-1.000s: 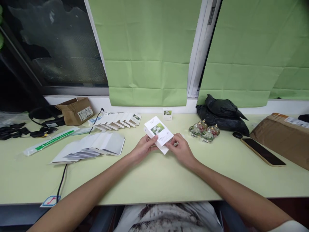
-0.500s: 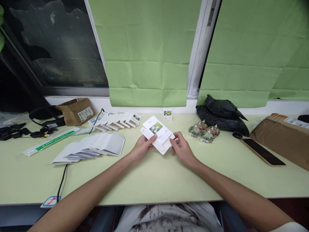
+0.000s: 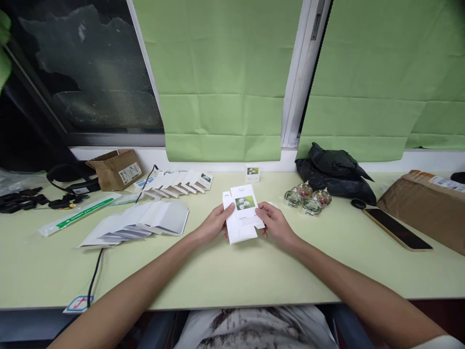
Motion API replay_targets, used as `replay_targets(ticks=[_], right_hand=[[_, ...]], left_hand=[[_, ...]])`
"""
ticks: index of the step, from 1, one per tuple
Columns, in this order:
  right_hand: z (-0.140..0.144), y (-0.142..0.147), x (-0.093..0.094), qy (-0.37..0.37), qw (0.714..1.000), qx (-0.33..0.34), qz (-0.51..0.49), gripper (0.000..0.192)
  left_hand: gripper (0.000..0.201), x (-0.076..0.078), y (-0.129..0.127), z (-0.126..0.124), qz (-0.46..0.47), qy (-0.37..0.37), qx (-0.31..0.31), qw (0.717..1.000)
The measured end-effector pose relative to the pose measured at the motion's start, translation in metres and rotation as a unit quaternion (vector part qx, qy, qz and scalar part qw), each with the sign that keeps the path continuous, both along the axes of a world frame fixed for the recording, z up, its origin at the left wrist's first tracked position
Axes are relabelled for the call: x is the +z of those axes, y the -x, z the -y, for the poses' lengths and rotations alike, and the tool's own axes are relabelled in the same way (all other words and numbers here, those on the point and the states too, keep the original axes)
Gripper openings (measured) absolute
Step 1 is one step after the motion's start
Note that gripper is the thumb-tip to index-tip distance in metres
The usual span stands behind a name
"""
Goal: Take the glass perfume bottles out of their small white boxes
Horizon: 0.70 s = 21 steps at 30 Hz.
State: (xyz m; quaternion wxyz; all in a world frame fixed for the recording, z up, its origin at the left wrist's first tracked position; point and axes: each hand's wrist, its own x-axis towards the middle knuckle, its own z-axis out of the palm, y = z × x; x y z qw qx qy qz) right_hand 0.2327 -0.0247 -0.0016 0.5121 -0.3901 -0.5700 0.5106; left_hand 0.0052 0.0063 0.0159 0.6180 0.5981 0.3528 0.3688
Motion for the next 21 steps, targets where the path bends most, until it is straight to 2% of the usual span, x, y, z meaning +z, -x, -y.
replay_targets(ticks=[5,9,13,16,21], right_hand=[[0.0032,-0.0021,0.0032,0.005,1.000,0.001,0.019,0.038],[0.0014,-0.0029,0.0062,-0.001,0.999,0.041,-0.006,0.037],[-0.0030,-0.0043,0.0058,0.018,0.998,0.061,-0.030,0.040],[-0.0033,-0.0056,0.0063,0.011,0.999,0.039,-0.008,0.036],[-0.0038,-0.0051,0.0086,-0.023,1.000,0.006,0.010,0.039]], left_hand=[[0.052,0.0001,0.0032,-0.0010,-0.034,-0.052,-0.011,0.998],[0.051,0.0016,0.0055,0.0002,-0.067,-0.036,-0.043,0.996],[0.053,0.0002,0.0027,-0.0002,-0.040,-0.023,0.014,0.999],[0.053,-0.0004,0.0009,-0.0005,-0.017,-0.036,0.035,0.999],[0.057,0.0046,0.0006,0.0038,-0.023,-0.027,-0.008,0.999]])
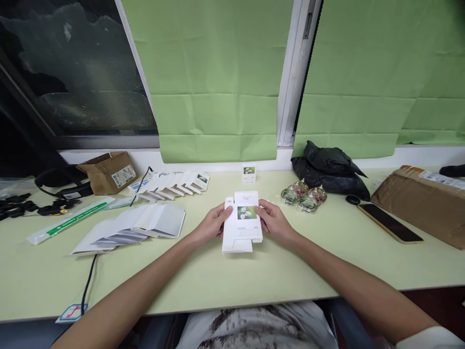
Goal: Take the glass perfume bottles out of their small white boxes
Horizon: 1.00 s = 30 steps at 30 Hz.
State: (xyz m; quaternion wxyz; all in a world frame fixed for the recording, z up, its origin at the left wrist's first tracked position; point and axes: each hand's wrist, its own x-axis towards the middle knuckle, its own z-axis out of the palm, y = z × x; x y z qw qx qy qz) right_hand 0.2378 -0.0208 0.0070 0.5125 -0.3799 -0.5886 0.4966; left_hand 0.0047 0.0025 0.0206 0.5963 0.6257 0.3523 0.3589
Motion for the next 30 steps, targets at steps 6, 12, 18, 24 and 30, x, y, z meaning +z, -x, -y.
replay_targets(ticks=[6,12,18,24,30], right_hand=[[-0.004,-0.002,-0.003,-0.026,0.998,-0.050,-0.009,0.041],[-0.005,0.001,-0.004,-0.021,0.999,0.014,-0.025,0.045],[-0.011,-0.005,-0.005,-0.020,0.999,-0.020,-0.021,0.047],[-0.004,-0.008,-0.002,-0.040,0.991,-0.110,0.056,0.040],[0.003,-0.003,-0.001,-0.057,0.989,-0.108,0.080,0.038]], left_hand=[[0.072,0.006,-0.002,0.003,0.001,-0.037,-0.028,0.999],[0.067,0.007,0.003,-0.003,-0.044,-0.072,0.009,0.996],[0.063,0.016,0.006,-0.002,-0.064,-0.109,-0.023,0.992],[0.061,0.039,0.026,-0.037,-0.177,-0.153,0.090,0.968],[0.032,0.066,0.055,-0.120,-0.437,-0.205,0.179,0.857]])
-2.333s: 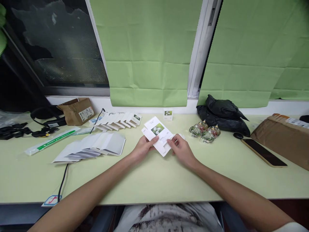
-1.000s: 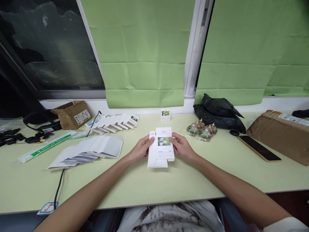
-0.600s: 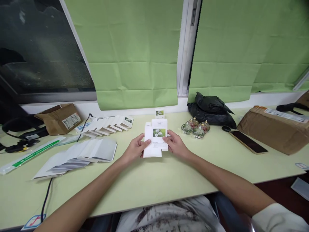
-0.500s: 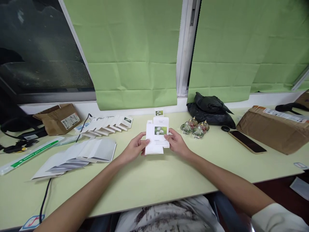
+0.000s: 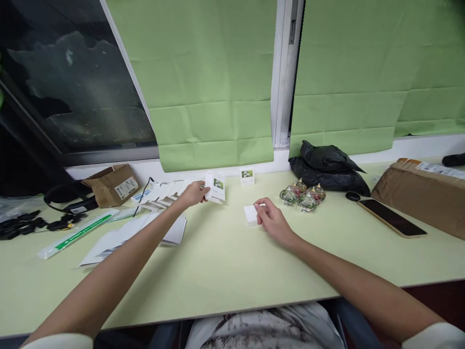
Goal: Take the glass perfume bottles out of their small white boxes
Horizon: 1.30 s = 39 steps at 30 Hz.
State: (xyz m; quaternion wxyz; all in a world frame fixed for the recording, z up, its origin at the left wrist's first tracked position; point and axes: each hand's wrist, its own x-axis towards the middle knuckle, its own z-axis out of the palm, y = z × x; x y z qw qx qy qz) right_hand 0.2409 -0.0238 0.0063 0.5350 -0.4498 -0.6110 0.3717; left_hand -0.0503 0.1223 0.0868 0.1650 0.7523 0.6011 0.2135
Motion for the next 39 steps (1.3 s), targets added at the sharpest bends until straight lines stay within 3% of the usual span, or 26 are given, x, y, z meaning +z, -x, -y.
replay_targets(ticks=[4,8,11,14,18,27,39], right_hand=[[0.002,0.002,-0.001,-0.007,1.000,0.006,0.024,0.037],[0.004,0.003,-0.001,-0.006,0.999,0.011,0.030,0.039],[0.005,0.002,-0.001,-0.001,0.999,0.013,0.035,0.040],[0.007,0.002,0.000,-0.001,0.999,0.017,0.045,0.039],[0.007,0.002,0.001,-0.007,0.999,0.024,0.048,0.037],[0.005,0.002,-0.003,-0.007,0.998,0.028,0.059,0.038],[0.006,-0.001,0.002,-0.024,0.997,0.013,0.078,0.037]], left_hand=[[0.023,0.003,0.004,-0.035,-0.099,-0.029,0.060,0.993],[0.042,-0.013,-0.012,-0.036,-0.176,-0.115,0.099,0.973],[0.047,-0.037,-0.034,-0.025,-0.221,-0.174,0.048,0.959],[0.036,-0.065,-0.052,-0.016,-0.262,-0.182,-0.037,0.947],[0.035,-0.083,-0.052,-0.022,-0.300,-0.187,-0.054,0.934],[0.035,-0.076,-0.021,-0.047,-0.325,-0.189,-0.018,0.926],[0.037,-0.077,-0.017,-0.052,-0.249,-0.177,-0.023,0.952]])
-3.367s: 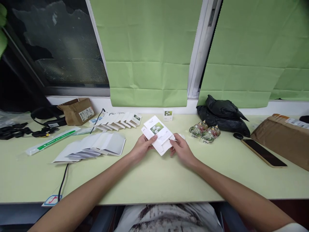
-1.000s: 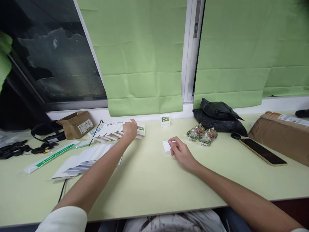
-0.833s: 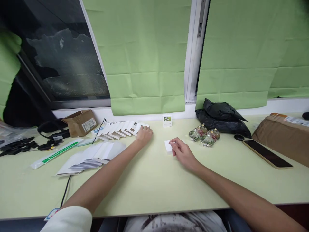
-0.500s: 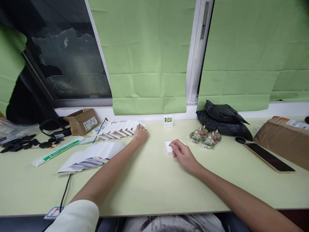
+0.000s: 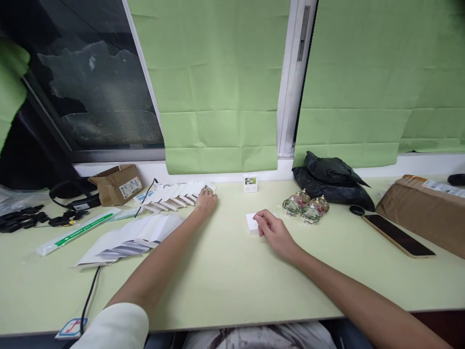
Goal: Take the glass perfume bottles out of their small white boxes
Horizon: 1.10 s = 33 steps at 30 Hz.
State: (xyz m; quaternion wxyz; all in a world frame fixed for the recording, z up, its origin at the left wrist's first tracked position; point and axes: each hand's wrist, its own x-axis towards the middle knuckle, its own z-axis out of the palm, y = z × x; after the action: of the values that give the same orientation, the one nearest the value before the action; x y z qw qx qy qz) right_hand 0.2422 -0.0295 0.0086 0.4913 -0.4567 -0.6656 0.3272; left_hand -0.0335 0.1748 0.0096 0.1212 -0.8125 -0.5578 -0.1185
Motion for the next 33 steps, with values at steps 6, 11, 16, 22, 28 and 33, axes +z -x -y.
replay_targets(ticks=[6,11,16,22,28,33], right_hand=[[-0.012,-0.015,-0.001,-0.064,0.991,-0.094,0.073,0.031],[-0.022,-0.028,-0.003,-0.112,0.960,-0.153,0.208,0.029],[-0.028,-0.032,-0.012,-0.088,0.934,-0.079,0.338,0.067],[-0.034,-0.034,-0.022,0.015,0.940,-0.102,0.327,0.092],[-0.036,-0.038,-0.018,0.014,0.962,-0.124,0.241,0.055],[-0.033,-0.033,-0.017,0.022,0.992,-0.042,0.117,0.043]], left_hand=[[0.041,-0.002,-0.022,0.004,0.120,0.020,-0.034,0.992],[0.051,-0.007,-0.070,-0.002,0.228,0.083,-0.101,0.965],[0.060,-0.002,-0.112,-0.008,0.303,0.093,-0.095,0.944],[0.045,0.007,-0.120,0.028,0.301,0.166,-0.133,0.930],[0.058,0.019,-0.082,0.103,0.229,0.259,-0.260,0.902],[0.063,0.022,-0.055,0.142,0.219,0.158,-0.282,0.921]])
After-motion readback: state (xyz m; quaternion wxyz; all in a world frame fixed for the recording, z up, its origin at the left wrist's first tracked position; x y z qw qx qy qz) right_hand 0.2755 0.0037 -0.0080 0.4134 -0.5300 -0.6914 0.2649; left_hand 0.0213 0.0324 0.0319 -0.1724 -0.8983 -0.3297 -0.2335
